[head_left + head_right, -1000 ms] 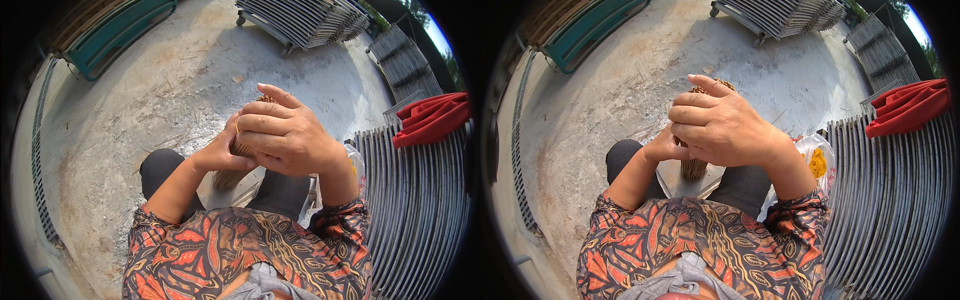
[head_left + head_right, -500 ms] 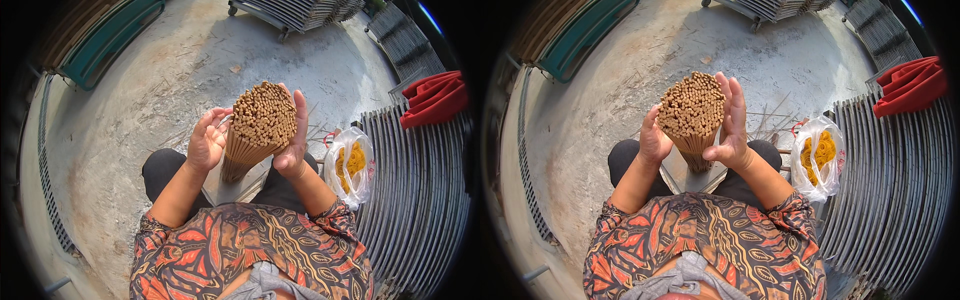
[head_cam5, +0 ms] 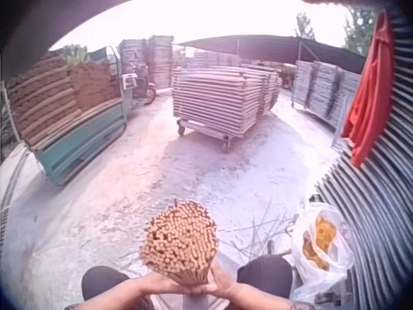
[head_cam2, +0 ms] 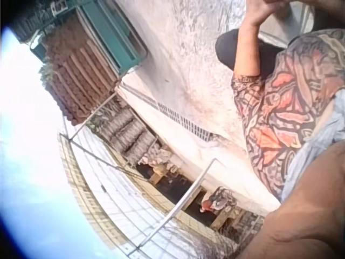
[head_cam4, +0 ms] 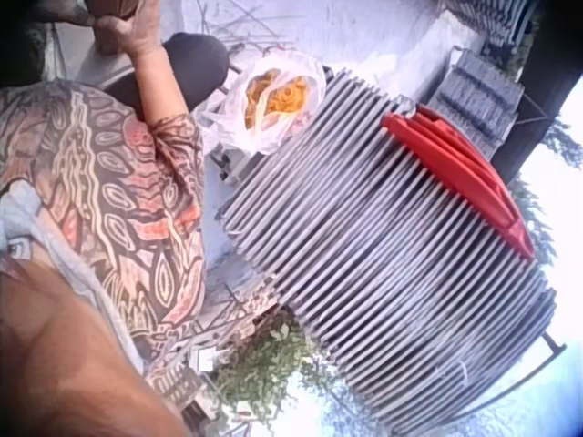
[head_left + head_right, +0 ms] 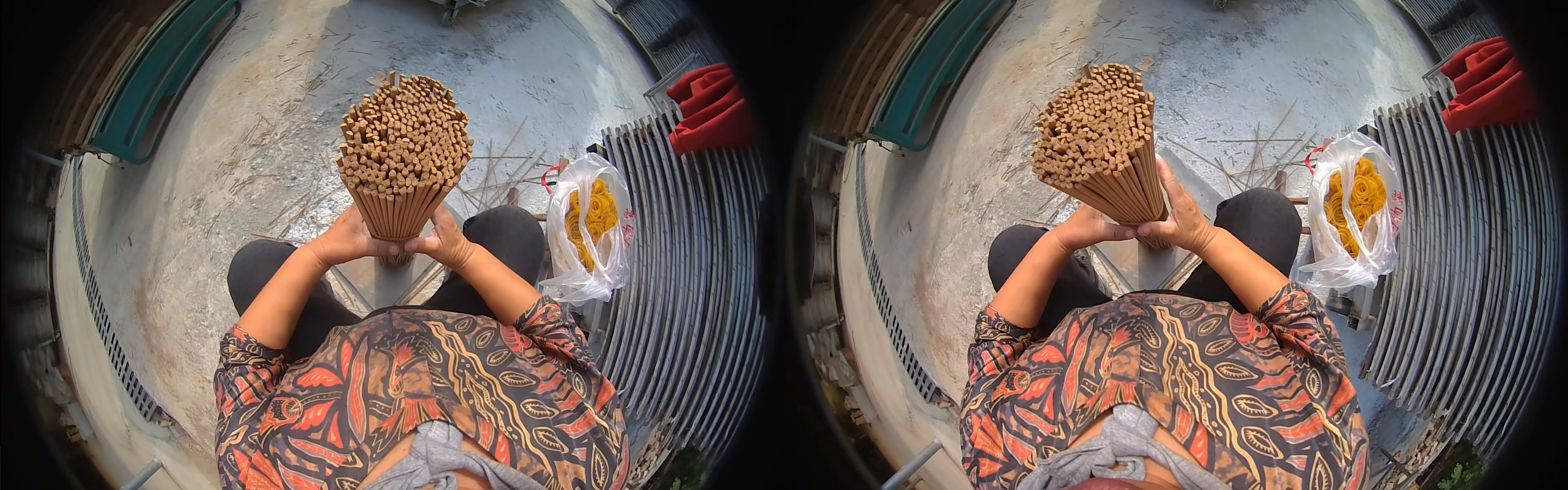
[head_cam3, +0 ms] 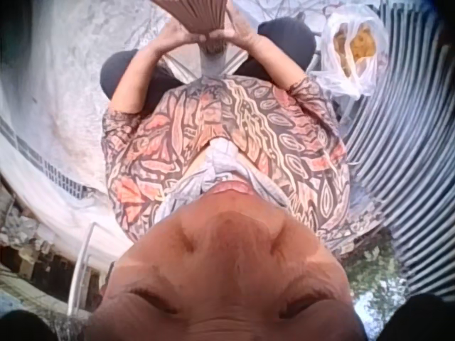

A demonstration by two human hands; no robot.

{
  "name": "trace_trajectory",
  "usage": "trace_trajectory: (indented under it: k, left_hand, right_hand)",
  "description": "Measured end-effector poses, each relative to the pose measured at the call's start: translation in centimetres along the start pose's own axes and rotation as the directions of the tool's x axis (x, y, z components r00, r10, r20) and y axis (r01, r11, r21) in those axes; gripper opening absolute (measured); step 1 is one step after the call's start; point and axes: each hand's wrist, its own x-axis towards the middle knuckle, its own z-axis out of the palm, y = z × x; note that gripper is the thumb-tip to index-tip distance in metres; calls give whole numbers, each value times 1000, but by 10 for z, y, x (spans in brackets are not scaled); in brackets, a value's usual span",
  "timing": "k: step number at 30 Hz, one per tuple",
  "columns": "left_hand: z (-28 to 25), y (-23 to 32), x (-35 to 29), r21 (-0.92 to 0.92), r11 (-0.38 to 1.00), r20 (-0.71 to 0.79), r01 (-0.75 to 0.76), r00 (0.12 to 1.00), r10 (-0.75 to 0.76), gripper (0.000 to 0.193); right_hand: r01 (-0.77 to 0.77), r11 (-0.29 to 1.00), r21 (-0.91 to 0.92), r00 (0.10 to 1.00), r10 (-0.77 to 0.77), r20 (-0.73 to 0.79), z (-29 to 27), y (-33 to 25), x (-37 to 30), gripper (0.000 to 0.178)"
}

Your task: The person gathers bundles of thin wooden sticks, aligns them, and secures them with rubber bands. The person then places the finished bundles onto a nearby cart and retrieves new sticks from a metal tray to repeat the process.

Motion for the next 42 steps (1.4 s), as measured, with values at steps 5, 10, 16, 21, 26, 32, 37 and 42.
trace_trajectory:
  k: [5, 10, 16, 21, 26, 32, 37, 42]
  left_hand:
    - [-6, 28, 14, -480, 877, -99, -22, 995, -29, 67]
    - [21, -19, 4, -148, 988, -120, 36, 991, -54, 65]
    - [-4, 10, 1, -83, 997, -85, -5, 996, -2, 70]
    - [-21, 55, 21, -491, 859, -157, -145, 985, 76, 80]
    - [-2, 61, 18, -459, 834, -363, -306, 922, 139, 87]
    - [-12, 109, 14, -426, 854, -378, -300, 916, 133, 106]
    - [-34, 86, 10, -275, 903, -456, -331, 871, 180, 112]
    - [-43, 79, 8, -193, 896, -458, -401, 844, 279, 104]
  right_hand:
    - [152, 904, 400, 982, -93, -163, 13, -62, 30, 121]
    - [-30, 999, 43, 998, 32, -46, 13, 23, 1, 112]
    - [15, 1000, -19, 997, -17, -72, 8, 14, 1, 113]
    - [244, 927, 285, 962, -194, -193, 12, -61, 43, 104]
    - [359, 888, 289, 917, -278, -285, 20, -82, 41, 96]
    - [388, 901, -195, 899, -417, -136, -15, -128, 34, 93]
    - [110, 994, -19, 779, -98, -619, -126, -128, -18, 23]
    - [-472, 849, -237, 424, -17, -905, -273, -25, -116, 16]
